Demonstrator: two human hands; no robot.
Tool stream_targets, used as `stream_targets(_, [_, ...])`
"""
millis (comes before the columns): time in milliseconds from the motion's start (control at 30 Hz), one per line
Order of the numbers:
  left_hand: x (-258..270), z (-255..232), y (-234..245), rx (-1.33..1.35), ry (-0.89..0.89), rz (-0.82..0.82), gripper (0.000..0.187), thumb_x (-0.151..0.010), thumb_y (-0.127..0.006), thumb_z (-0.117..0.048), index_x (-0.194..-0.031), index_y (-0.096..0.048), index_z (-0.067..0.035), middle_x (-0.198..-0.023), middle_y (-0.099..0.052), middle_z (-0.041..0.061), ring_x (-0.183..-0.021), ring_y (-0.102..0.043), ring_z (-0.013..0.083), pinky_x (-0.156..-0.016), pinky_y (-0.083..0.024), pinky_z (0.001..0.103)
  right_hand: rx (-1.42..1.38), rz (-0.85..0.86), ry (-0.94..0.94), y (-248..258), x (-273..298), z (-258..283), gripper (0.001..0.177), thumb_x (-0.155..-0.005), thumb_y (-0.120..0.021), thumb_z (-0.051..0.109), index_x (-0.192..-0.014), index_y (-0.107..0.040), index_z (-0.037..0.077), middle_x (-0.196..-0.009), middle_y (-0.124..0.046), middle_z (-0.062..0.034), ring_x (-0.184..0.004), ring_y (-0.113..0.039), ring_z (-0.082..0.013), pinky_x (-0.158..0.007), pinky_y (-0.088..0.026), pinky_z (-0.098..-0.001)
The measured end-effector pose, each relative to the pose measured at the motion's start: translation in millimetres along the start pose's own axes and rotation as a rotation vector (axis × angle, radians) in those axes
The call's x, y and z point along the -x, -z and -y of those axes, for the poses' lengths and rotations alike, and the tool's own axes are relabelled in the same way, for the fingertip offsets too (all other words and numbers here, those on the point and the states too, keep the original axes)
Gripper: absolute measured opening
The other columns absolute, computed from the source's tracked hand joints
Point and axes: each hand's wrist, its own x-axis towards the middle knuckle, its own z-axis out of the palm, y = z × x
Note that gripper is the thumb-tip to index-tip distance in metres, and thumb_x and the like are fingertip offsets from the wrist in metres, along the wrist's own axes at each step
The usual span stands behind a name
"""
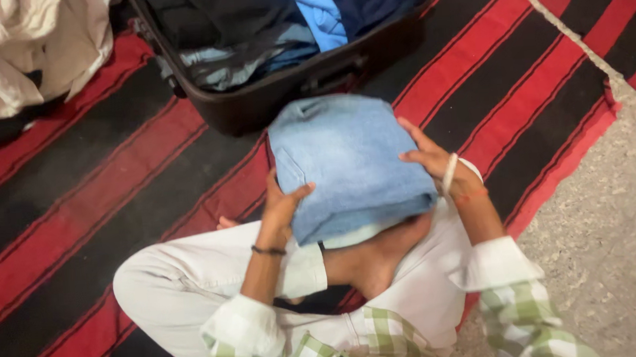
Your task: The person folds denim jeans and places them into an open suitcase before closing and zipping the suitcase shut.
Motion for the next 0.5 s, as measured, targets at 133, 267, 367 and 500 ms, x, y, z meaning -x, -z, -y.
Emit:
stream_targets(133, [26.5, 43.0, -6.7, 0.028, -0.129, 0.048, 0.106, -0.072, -0.080, -0.009, -0.154, -0.013, -0.014, -0.149, -0.043, 0.014, -0.131, -0.049, 0.0270, -0.103, -0.047, 0.040, 0.451, -0.157, -0.209, -5.6, 36.3, 17.1, 0.070, -0.090, -0.072, 0.020, -0.155, -0.049, 0.012, -0.141, -0.060, -0.0173, -0.123, -0.063, -0.0284, -0.101, -0.051, -0.0402])
stream_targets(267, [24.2, 61.5, -1.0, -0.591, -0.492, -0.096, 0.105, -0.076, -0.085, -0.022, -0.155, -0.020, 0.000, -0.140, -0.043, 0.031, -0.128, -0.048, 0.0425, -0.108, -0.042, 0.045, 0.754, -0.381, 0.345, -1.9, 74.3, 25.2, 0.064, -0.085, -0.079, 0.020, -0.143, -0.056, 0.006, -0.139, -0.060, -0.0225, -0.123, -0.063, -0.0326, -0.096, -0.057, -0.0400])
stream_targets(367, [16.2, 48.0, 2.7, -0.681, -0.740, -0.196, 0.084, -0.082, -0.079, -0.023, -0.150, -0.036, 0.000, -0.135, -0.047, 0.030, -0.124, -0.051, 0.0446, -0.107, -0.042, 0.046, -0.416, -0.179, 0.587, -9.4, 97.0, 37.6, 0.058, -0.093, -0.076, 0.026, -0.141, -0.054, 0.003, -0.135, -0.064, -0.0190, -0.125, -0.067, -0.0304, -0.104, -0.060, -0.0431])
stream_targets(500, [-11.7, 16.1, 3.0, -0.803, -0.988, -0.215, 0.051, -0.091, -0.075, -0.020, -0.135, -0.058, -0.002, -0.128, -0.059, 0.023, -0.121, -0.054, 0.0420, -0.105, -0.044, 0.046, 0.056, -0.547, 0.676, -36.5, 95.9, 60.7, 0.028, -0.097, -0.074, 0.014, -0.120, -0.067, 0.001, -0.101, -0.074, -0.0143, -0.092, -0.074, -0.0239, -0.084, -0.061, -0.0355])
